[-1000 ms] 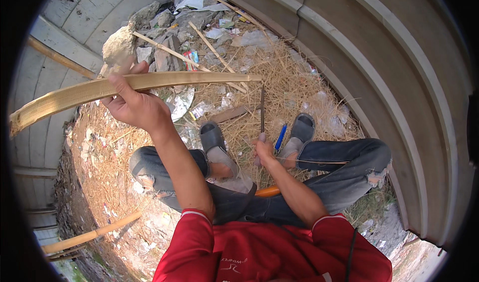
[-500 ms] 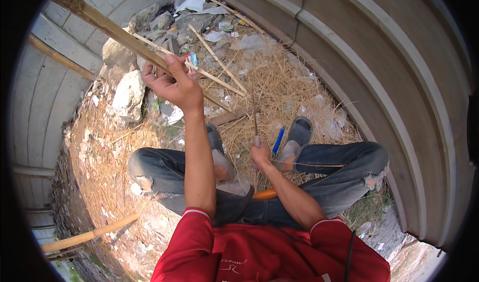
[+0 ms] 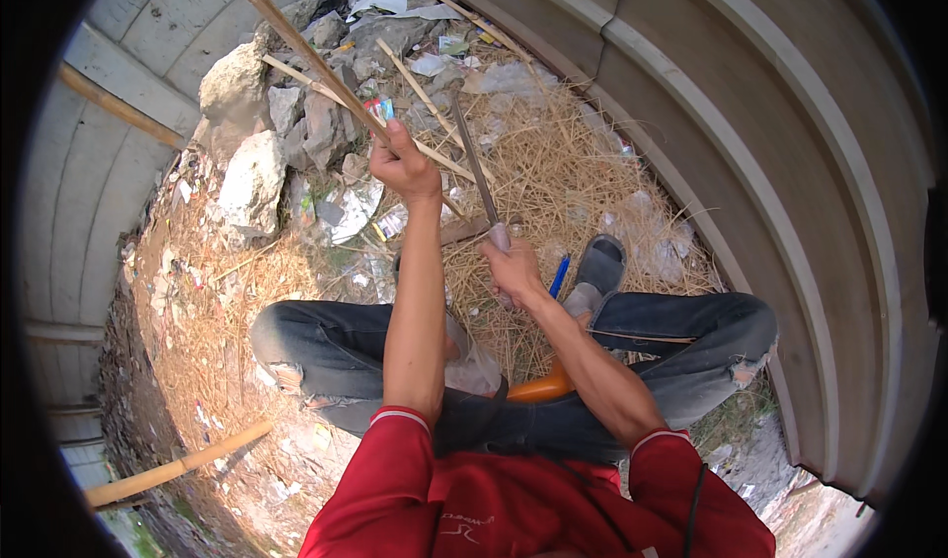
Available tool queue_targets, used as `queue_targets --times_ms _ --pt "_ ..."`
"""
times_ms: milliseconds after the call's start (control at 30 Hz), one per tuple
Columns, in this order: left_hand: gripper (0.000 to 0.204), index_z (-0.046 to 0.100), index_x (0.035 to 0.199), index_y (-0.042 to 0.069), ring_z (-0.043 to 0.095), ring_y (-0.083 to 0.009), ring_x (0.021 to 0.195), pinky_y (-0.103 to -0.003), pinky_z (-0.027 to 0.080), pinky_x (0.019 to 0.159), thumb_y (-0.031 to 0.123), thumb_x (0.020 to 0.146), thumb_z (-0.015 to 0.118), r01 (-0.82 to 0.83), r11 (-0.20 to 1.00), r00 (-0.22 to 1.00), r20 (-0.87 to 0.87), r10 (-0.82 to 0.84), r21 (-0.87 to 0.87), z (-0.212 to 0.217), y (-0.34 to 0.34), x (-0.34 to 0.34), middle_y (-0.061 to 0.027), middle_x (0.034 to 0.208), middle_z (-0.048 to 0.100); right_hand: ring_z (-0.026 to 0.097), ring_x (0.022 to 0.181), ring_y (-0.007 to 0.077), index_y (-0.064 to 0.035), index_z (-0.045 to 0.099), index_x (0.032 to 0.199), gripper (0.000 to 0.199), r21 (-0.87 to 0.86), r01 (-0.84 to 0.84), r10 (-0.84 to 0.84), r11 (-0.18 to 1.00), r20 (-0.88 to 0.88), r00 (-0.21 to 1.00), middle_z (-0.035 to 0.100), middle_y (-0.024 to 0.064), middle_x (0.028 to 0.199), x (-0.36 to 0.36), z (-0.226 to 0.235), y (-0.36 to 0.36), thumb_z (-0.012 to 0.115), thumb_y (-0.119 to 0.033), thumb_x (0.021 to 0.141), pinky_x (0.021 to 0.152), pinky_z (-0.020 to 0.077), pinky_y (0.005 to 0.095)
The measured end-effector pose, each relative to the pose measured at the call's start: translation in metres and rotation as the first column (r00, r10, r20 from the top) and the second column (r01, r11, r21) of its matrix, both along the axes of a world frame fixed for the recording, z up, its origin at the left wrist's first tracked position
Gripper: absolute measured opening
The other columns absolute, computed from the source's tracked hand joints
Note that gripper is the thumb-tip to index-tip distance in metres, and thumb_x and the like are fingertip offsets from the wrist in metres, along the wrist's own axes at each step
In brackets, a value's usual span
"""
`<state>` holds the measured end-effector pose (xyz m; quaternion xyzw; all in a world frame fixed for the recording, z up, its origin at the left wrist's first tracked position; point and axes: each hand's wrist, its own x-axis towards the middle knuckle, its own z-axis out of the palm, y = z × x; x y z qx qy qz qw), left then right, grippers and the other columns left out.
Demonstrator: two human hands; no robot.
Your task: The person sits on the ground and uses a knife to sharpen the end of a wooden stick. They repeatedly scrape the wood to create a point and then use a blue utility knife to trim the sharpened tip.
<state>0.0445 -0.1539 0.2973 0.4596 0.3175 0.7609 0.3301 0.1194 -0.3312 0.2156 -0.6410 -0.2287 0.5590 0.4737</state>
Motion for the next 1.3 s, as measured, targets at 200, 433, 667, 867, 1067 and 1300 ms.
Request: queue_targets --times_ms 200,433,667,867,1067,1300 --pt "0.035 0.053 0.075 0.007 0.032 -0.0028 0.054 -0.023 0.02 0.05 0.032 0.1 0.056 -0.108 0.994 0.994 0.012 0.108 0.015 -0.005 0.008 0.002 0.0052 0.063 0.043 0.052 0.047 0.0073 -0.005 0.054 0.066 0.034 0.586 0.31 -0.298 0.749 -0.12 0.947 0.053 0.0003 0.052 0.016 0.154 0.047 0.067 -0.021 0.093 0.044 0.0383 0.0266" --pt "0.054 0.041 0.077 0.01 0.037 -0.0067 0.054 -0.02 0.027 0.043 0.061 0.095 0.037 -0.017 0.999 1.0 0.01 0.018 -0.035 -0.004 0.001 -0.007 0.0009 0.066 0.037 0.054 0.047 0.0154 -0.002 0.057 0.079 0.016 -0.223 0.011 0.026 0.975 0.16 0.987 0.052 0.0048 0.059 -0.003 -0.057 -0.059 0.068 -0.012 0.085 0.042 0.0426 0.0337" --pt "0.053 0.043 0.075 0.009 0.033 -0.0077 0.052 -0.023 0.023 0.045 0.059 0.094 0.04 0.08 0.996 0.966 0.25 -0.066 -0.046 -0.013 0.015 -0.03 0.0011 0.066 0.035 0.044 0.04 0.0112 -0.0068 0.049 0.074 0.027 0.275 0.301 -0.282 0.913 -0.109 0.953 0.045 0.0011 0.055 0.06 0.129 0.031 0.068 -0.014 0.09 0.04 0.04 0.0302" --pt "0.057 0.042 0.078 0.011 0.035 -0.0097 0.053 -0.025 0.023 0.046 0.063 0.097 0.034 0.113 0.993 0.972 0.214 -0.101 -0.043 -0.012 0.007 -0.015 0.0006 0.066 0.037 0.051 0.046 0.0117 -0.0061 0.053 0.077 0.023 0.407 0.234 -0.373 0.883 0.306 0.876 0.051 0.0025 0.059 -0.026 -0.008 -0.051 0.061 -0.016 0.096 0.045 0.0411 0.0293" --pt "0.049 0.032 0.076 0.013 0.026 -0.0082 0.051 -0.025 0.021 0.047 0.054 0.103 0.036 0.011 0.984 0.98 0.199 0.025 -0.177 -0.01 -0.012 -0.059 0.0026 0.065 0.03 0.05 0.046 0.0133 -0.0052 0.053 0.076 0.017 -0.353 0.124 -0.258 0.927 -0.365 0.894 0.05 0.0035 0.058 0.005 -0.01 -0.073 0.068 -0.008 0.085 0.042 0.0417 0.0302" --pt "0.054 0.032 0.076 0.013 0.028 -0.0089 0.053 -0.024 0.025 0.05 0.06 0.103 0.032 0.039 0.989 0.978 0.208 -0.008 -0.142 0.041 -0.021 -0.029 0.0021 0.066 0.032 0.048 0.039 0.0139 -0.0037 0.057 0.069 0.022 0.107 0.176 -0.171 0.978 -0.058 0.984 0.052 0.0019 0.055 0.049 0.086 -0.032 0.072 -0.014 0.082 0.037 0.0362 0.0301"
